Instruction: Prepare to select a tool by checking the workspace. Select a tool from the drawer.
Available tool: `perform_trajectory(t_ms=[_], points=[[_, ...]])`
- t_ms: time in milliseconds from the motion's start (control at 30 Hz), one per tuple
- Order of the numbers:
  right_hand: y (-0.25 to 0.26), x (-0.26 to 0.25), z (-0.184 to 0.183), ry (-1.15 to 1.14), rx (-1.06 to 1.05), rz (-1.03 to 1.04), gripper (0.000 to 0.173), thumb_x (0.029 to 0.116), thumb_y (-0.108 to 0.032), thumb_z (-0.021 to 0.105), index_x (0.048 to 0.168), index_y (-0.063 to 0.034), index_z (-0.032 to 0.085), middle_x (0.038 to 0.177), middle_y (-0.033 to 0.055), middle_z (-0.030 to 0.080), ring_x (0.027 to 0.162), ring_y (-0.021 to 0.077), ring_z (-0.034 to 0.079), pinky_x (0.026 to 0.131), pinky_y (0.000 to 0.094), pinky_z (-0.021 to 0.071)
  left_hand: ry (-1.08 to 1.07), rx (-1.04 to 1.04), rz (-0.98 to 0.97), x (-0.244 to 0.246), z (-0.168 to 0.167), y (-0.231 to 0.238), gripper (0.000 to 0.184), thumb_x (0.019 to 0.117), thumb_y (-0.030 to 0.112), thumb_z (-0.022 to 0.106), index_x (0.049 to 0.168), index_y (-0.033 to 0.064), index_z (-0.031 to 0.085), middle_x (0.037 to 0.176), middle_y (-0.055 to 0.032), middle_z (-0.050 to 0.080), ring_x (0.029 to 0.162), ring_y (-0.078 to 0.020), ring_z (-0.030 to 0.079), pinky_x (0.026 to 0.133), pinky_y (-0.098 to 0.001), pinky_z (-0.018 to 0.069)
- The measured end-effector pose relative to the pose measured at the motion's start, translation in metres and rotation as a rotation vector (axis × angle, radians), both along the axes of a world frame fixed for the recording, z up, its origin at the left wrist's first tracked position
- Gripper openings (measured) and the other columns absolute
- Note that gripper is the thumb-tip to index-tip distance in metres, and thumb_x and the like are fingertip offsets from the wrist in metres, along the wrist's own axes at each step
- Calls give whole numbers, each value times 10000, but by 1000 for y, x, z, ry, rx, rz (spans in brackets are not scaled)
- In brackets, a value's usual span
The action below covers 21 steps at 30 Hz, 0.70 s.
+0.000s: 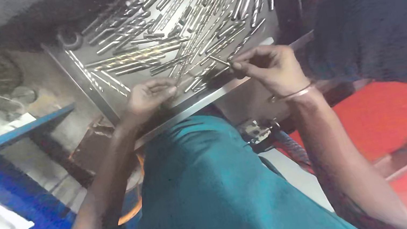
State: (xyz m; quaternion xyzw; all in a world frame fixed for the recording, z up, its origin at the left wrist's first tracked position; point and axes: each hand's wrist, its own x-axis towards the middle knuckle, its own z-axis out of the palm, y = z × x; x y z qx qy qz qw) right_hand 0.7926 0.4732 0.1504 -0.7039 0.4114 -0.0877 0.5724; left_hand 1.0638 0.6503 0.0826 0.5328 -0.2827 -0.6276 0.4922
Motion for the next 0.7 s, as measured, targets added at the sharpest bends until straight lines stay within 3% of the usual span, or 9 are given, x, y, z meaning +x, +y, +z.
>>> perform_trajectory(t_ms=[200, 367, 467, 600, 700], points=[[5, 2, -8, -28, 78, 6, 139, 932, -74, 714, 1070, -55, 715, 916, 2, 748, 751, 77, 712, 708, 245, 623, 278, -96, 95, -7, 17, 0, 287, 985, 38, 614, 1262, -26, 649, 1010, -71, 773, 879, -171, 754, 825, -334, 639], [4, 12, -11, 65, 14, 163, 110, 925, -80, 722, 1035, -75, 726, 858, -23, 721, 691, 15, 654, 652, 191, 572, 313, -121, 112, -7, 38, -5, 269, 1013, 46, 571, 1263, -27, 641, 986, -86, 777, 859, -182, 763, 786, -331, 651], [3, 21, -24, 160, -137, 381, 88, 943, -140, 695, 1014, -106, 734, 864, 7, 725, 728, 83, 685, 693, 307, 602, 324, -109, 114, -7, 51, -8, 276, 1031, 45, 540, 1283, -24, 628, 1029, -101, 773, 881, -194, 764, 792, -336, 652], [10, 42, -49, 254, -354, 596, 117, 930, -146, 719, 1035, -106, 748, 922, 91, 739, 800, 276, 719, 739, 548, 589, 316, -126, 116, -8, 57, -12, 289, 1039, 60, 522, 1296, -36, 611, 1059, -127, 763, 891, -214, 759, 786, -344, 649], [17, 56, -53, 264, -409, 664, 118, 893, -106, 751, 1007, -76, 746, 899, 124, 729, 791, 322, 712, 734, 571, 580, 319, -142, 136, -8, 62, -13, 305, 1028, 57, 544, 1310, -34, 614, 1060, -127, 763, 892, -214, 757, 777, -343, 648]])
